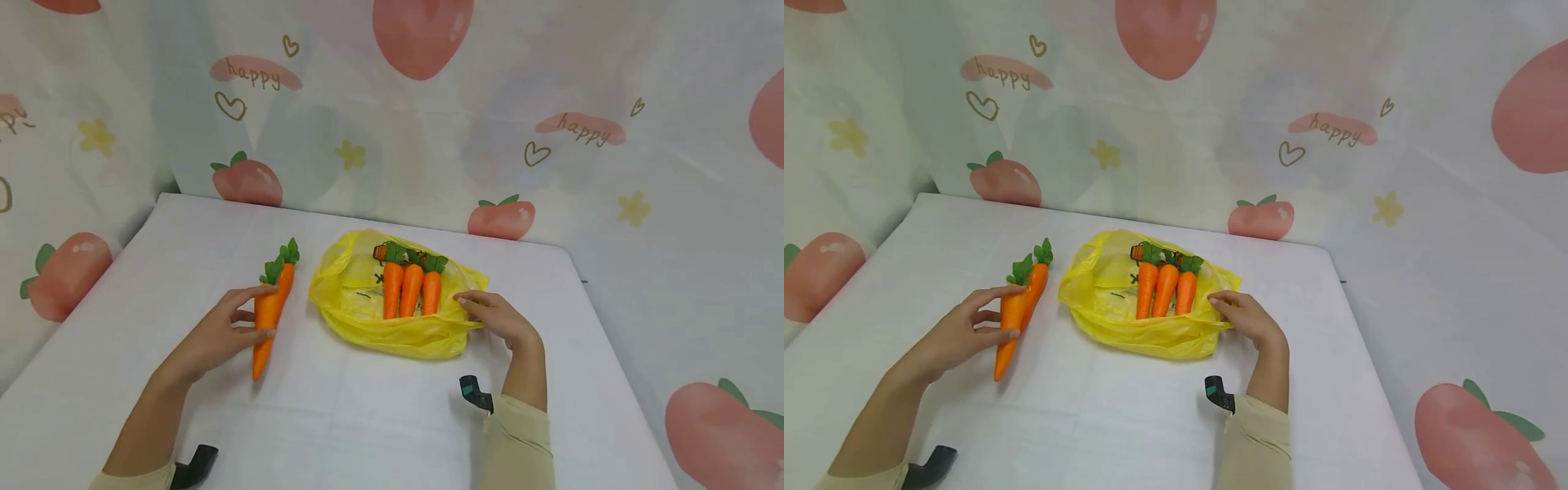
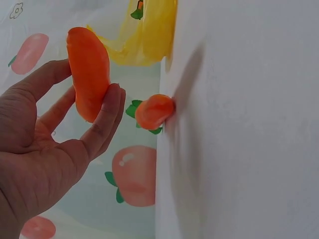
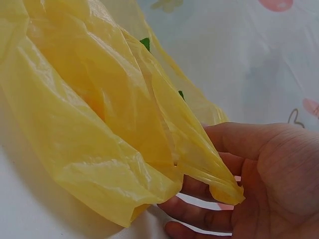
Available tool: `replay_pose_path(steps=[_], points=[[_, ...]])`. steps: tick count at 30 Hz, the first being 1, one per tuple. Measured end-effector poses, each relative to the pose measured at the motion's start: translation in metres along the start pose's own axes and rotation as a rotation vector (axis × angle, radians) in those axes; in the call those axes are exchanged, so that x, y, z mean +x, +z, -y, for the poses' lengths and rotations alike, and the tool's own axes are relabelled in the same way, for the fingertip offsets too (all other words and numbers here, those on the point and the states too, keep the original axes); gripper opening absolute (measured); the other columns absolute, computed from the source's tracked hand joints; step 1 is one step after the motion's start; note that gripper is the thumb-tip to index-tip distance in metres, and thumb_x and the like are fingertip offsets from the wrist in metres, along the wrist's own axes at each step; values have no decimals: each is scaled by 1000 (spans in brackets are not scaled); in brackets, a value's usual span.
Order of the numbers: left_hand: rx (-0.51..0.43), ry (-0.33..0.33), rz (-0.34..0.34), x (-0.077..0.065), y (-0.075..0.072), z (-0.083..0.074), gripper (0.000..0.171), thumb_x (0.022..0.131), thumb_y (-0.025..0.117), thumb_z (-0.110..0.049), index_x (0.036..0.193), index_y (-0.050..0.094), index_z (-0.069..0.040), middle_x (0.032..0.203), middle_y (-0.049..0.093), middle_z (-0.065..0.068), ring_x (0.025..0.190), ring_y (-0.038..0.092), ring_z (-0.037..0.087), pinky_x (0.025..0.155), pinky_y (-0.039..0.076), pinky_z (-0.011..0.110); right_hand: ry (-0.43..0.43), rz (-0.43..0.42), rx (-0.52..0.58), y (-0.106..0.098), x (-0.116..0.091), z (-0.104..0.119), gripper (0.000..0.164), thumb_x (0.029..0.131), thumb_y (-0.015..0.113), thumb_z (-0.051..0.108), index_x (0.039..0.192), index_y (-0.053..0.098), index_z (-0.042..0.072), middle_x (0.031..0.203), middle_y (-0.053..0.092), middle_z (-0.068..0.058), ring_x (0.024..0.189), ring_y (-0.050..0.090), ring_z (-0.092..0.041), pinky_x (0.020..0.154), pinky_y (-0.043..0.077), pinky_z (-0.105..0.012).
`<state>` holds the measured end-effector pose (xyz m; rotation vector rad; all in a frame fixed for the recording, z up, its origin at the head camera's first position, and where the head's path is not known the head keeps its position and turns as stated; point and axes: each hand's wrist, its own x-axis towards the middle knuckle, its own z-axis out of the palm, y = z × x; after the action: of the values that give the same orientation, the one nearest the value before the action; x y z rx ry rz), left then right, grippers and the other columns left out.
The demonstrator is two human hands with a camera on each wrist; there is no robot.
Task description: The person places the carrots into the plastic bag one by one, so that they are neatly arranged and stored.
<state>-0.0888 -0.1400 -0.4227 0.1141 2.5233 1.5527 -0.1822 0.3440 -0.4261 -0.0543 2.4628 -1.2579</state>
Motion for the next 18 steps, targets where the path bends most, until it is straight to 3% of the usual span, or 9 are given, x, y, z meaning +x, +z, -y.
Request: replay_pose_path(steps=[5, 18], points=[[-19, -2, -20, -3, 4, -1, 68, 94, 78, -19, 155, 47, -27, 160, 26, 16, 129, 45, 43, 92, 56, 47, 5, -1, -1, 1, 0, 0, 49, 109, 53, 39, 144, 59, 6, 132, 58, -14, 112, 54, -31, 101, 44, -46], [-81, 33, 29, -11, 15, -3, 66, 94, 79, -18, 152, 51, -34, 158, 30, 7, 133, 44, 41, 99, 51, 50, 5, 0, 0, 2, 2, -1, 50, 108, 54, 40, 144, 60, 6, 134, 57, -14, 114, 53, -32, 102, 43, -49]])
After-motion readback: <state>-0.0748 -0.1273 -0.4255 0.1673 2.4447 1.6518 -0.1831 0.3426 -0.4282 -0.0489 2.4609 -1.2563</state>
